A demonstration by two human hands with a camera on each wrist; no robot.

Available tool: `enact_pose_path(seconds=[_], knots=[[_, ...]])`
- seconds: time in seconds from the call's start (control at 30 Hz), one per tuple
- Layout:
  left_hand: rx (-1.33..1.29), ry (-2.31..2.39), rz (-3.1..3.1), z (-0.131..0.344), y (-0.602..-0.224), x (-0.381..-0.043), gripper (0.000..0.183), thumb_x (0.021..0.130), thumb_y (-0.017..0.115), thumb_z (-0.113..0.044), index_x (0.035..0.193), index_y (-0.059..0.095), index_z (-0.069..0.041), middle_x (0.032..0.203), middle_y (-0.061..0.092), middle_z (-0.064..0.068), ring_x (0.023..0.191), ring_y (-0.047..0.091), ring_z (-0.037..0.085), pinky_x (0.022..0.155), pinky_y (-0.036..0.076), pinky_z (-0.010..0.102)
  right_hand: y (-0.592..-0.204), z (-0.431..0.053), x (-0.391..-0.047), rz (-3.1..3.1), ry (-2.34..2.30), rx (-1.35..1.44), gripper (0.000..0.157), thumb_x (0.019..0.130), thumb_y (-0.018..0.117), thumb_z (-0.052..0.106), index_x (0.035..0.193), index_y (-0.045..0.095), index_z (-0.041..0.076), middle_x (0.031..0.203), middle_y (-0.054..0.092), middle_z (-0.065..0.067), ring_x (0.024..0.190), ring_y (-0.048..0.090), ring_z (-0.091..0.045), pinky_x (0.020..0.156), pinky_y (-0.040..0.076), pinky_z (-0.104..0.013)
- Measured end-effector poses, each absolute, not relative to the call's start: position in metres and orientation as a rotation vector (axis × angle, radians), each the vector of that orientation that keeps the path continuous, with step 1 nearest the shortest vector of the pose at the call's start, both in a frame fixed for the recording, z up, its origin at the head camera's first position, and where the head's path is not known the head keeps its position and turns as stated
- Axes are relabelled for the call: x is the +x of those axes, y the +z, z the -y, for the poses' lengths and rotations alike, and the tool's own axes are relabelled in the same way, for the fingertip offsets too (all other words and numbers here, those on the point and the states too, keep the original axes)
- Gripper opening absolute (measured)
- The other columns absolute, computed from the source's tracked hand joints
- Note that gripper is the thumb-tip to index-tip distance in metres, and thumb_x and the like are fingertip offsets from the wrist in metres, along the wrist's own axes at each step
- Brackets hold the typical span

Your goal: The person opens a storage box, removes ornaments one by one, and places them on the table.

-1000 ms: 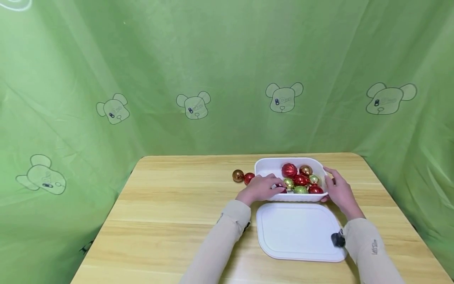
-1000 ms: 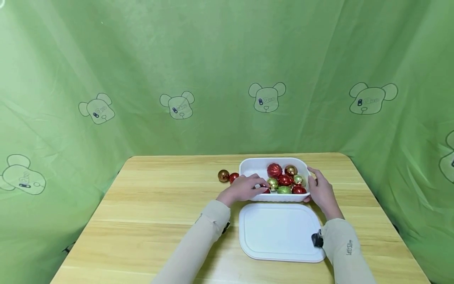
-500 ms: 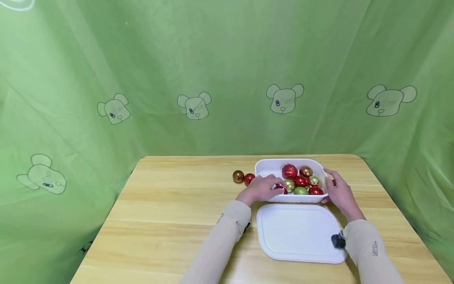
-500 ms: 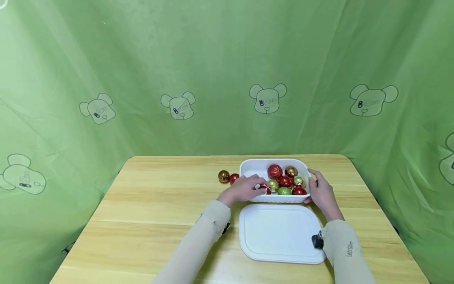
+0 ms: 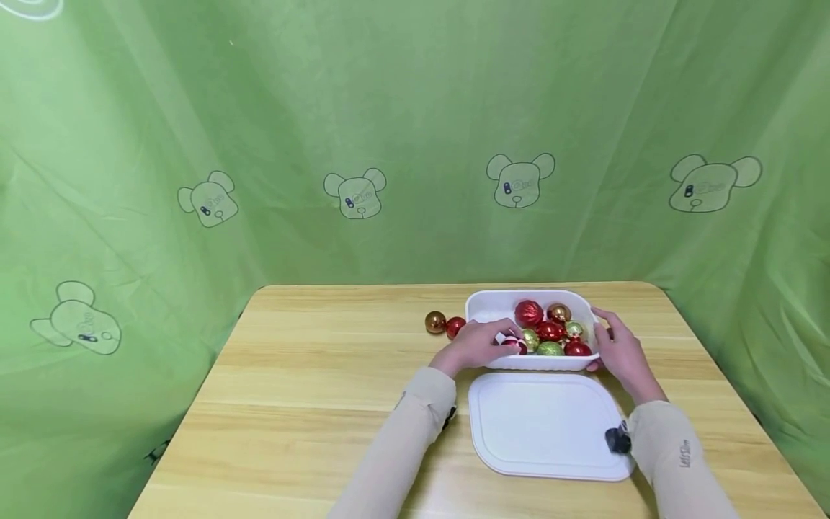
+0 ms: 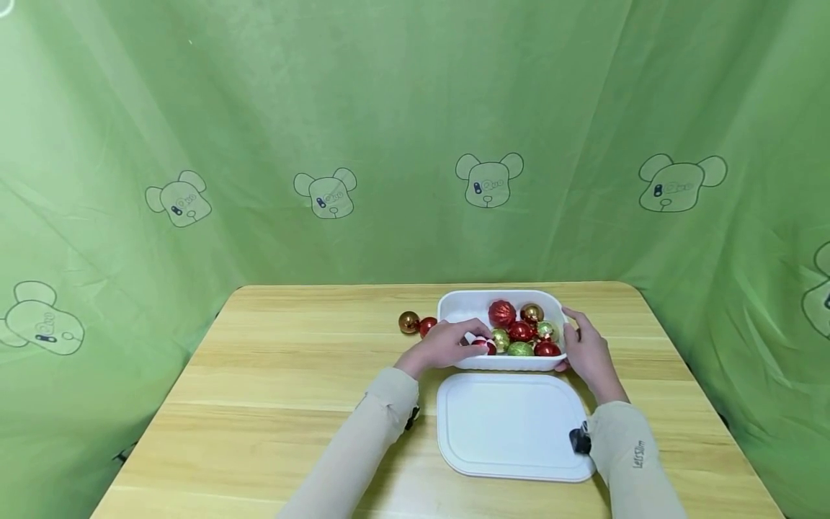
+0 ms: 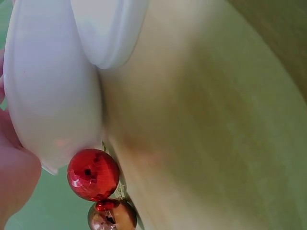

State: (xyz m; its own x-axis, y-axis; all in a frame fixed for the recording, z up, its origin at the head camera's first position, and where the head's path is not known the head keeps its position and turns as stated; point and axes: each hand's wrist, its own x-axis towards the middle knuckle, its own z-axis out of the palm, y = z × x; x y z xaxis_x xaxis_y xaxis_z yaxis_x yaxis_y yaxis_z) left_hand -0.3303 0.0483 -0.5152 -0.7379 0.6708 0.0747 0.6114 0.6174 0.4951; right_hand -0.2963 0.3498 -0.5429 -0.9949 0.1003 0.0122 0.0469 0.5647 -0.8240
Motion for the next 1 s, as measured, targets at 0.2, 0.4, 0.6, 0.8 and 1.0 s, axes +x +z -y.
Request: enact_pose_path(seconds=[0.2,0.4,0.6,0.8,1.0], knots=[[1.103,0.917,-2.666,-0.046,-0.516,-0.332,0.027,0.105,0.061,-0.038,0.129,0.062,-0.029,0.133,0.07,-0.008,0.123,0.064,0.008,0.106,0.048,0.023,-0.543,-0.35,-0.296,2.704,1.419,-0.123,0.056,0.113,0.031,0.034,0.164,0.025,0.011,0.101,0.056,-0.028,0.058,0.065,-0.021,0.054,0.063,-0.04],[1.081,1.147,-2.542,-0.043,-0.519,-0.335,0.027,0.105,0.061,-0.035,0.131,0.062,-0.025,0.133,0.068,-0.004,0.116,0.064,0.007,0.095,0.051,0.016,-0.543,-0.349,-0.295,2.7,1.435,-0.124,0.056,0.113,0.031,0.032,0.164,0.024,0.011,0.1,0.056,-0.027,0.058,0.065,-0.021,0.055,0.063,-0.039],[1.021,1.342,-2.445,-0.036,-0.517,-0.335,0.032,0.104,0.062,-0.036,0.135,0.061,-0.025,0.131,0.066,-0.009,0.103,0.064,0.004,0.09,0.054,0.018,-0.542,-0.348,-0.295,2.697,1.447,-0.12,0.056,0.113,0.031,0.033,0.165,0.024,0.012,0.102,0.056,-0.029,0.058,0.066,-0.022,0.055,0.063,-0.04],[1.001,1.481,-2.396,-0.029,-0.513,-0.335,0.036,0.104,0.063,-0.031,0.138,0.06,-0.022,0.135,0.063,-0.007,0.109,0.065,0.007,0.093,0.055,0.02,-0.543,-0.348,-0.296,2.7,1.427,-0.128,0.056,0.113,0.031,0.033,0.165,0.024,0.012,0.102,0.056,-0.029,0.058,0.066,-0.022,0.054,0.063,-0.039],[0.94,1.604,-2.361,-0.021,-0.511,-0.334,0.036,0.103,0.065,-0.029,0.138,0.06,-0.024,0.135,0.063,-0.006,0.107,0.066,0.008,0.089,0.058,0.022,-0.543,-0.348,-0.296,2.716,1.426,-0.139,0.055,0.114,0.031,0.032,0.165,0.023,0.012,0.1,0.054,-0.027,0.059,0.065,-0.022,0.055,0.063,-0.039]])
